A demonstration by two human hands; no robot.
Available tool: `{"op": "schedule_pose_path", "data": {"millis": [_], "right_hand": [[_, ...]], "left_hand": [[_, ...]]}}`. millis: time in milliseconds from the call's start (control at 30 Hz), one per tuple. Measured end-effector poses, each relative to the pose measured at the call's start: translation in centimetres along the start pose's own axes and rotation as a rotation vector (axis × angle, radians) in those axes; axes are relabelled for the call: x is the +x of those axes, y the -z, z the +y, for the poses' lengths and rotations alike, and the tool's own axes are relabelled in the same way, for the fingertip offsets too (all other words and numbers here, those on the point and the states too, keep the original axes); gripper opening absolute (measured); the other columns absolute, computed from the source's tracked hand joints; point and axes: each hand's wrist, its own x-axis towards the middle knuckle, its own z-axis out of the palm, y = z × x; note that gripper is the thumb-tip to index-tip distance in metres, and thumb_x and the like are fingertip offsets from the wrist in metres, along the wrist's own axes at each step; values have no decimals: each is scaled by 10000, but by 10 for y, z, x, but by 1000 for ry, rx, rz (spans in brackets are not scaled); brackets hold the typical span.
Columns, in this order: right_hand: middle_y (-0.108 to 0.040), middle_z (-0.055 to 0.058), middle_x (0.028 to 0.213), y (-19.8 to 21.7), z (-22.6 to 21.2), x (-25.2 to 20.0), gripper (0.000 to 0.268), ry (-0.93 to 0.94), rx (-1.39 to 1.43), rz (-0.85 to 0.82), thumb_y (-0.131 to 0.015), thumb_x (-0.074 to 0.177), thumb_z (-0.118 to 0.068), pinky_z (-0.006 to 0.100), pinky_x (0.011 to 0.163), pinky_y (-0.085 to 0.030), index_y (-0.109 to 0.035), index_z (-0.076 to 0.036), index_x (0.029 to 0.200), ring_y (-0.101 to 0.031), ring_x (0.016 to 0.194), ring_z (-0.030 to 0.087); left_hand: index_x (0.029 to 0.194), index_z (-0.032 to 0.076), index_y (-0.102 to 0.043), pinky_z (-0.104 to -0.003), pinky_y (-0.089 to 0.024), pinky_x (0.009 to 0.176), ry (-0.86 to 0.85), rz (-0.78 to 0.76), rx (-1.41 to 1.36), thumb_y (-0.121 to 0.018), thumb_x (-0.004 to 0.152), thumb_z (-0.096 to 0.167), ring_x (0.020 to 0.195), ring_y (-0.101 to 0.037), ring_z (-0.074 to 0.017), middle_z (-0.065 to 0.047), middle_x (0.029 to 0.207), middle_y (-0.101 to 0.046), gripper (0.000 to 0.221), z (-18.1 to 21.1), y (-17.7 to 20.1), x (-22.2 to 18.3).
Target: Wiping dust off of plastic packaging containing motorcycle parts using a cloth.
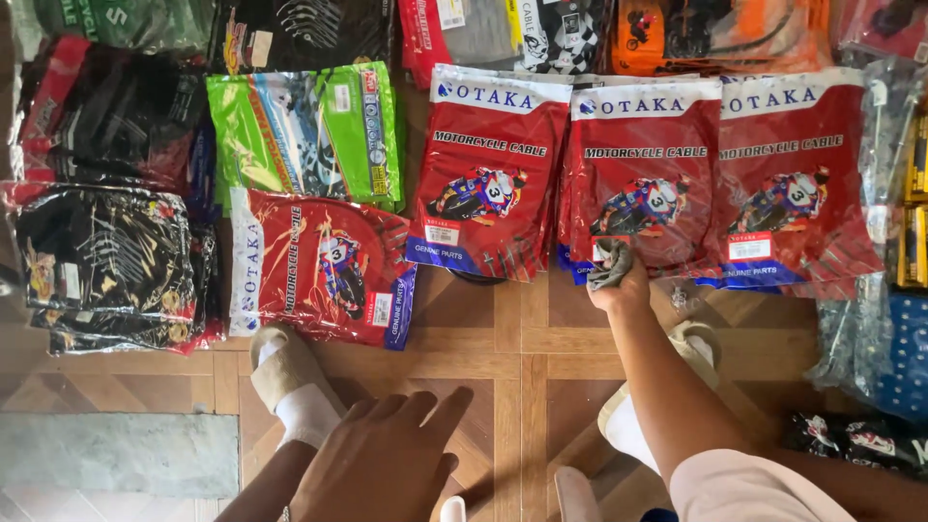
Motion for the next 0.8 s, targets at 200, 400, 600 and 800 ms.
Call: {"op": "schedule_pose_path", "data": {"millis": [200,400,600,800], "right_hand": [[-572,-108,616,-50,-20,-52,264,-110,12,41,-580,942,-401,255,555,-355,-687,-245,758,-457,521,61],[-539,-57,574,-57,-60,-38,341,-25,-111,-31,-508,924,-449,327,584,-422,-691,-214,757,-482,522,109],[-738,29,880,-113,-116,-67,278,302,-101,-203,-484,963,-245,300,659,-510,-726,-108,947,-656,742,164],[-779,83,1026,-206,-143,-191,216,521,-161,-361,-538,996,-181,372,778,-588,-707,-68,1067,-742,897,239]], "left_hand": [[1523,123,-428,-512,-445,951,18,27,-7,-721,860,272,1146,-605,-368,-131,1235,-634,740,16,-9,-4],[1486,156,-462,-491,-457,933,53,112,13,-718,847,244,1141,-607,-369,-131,1194,-652,694,31,-17,-14],[1398,134,-499,-490,-513,854,-31,125,95,-695,885,217,958,-674,-363,-133,1041,-688,556,37,-12,-18],[1256,84,-645,-435,-564,779,-274,460,-305,-714,891,246,914,-735,-324,-153,1021,-756,405,32,-17,-6]]}}
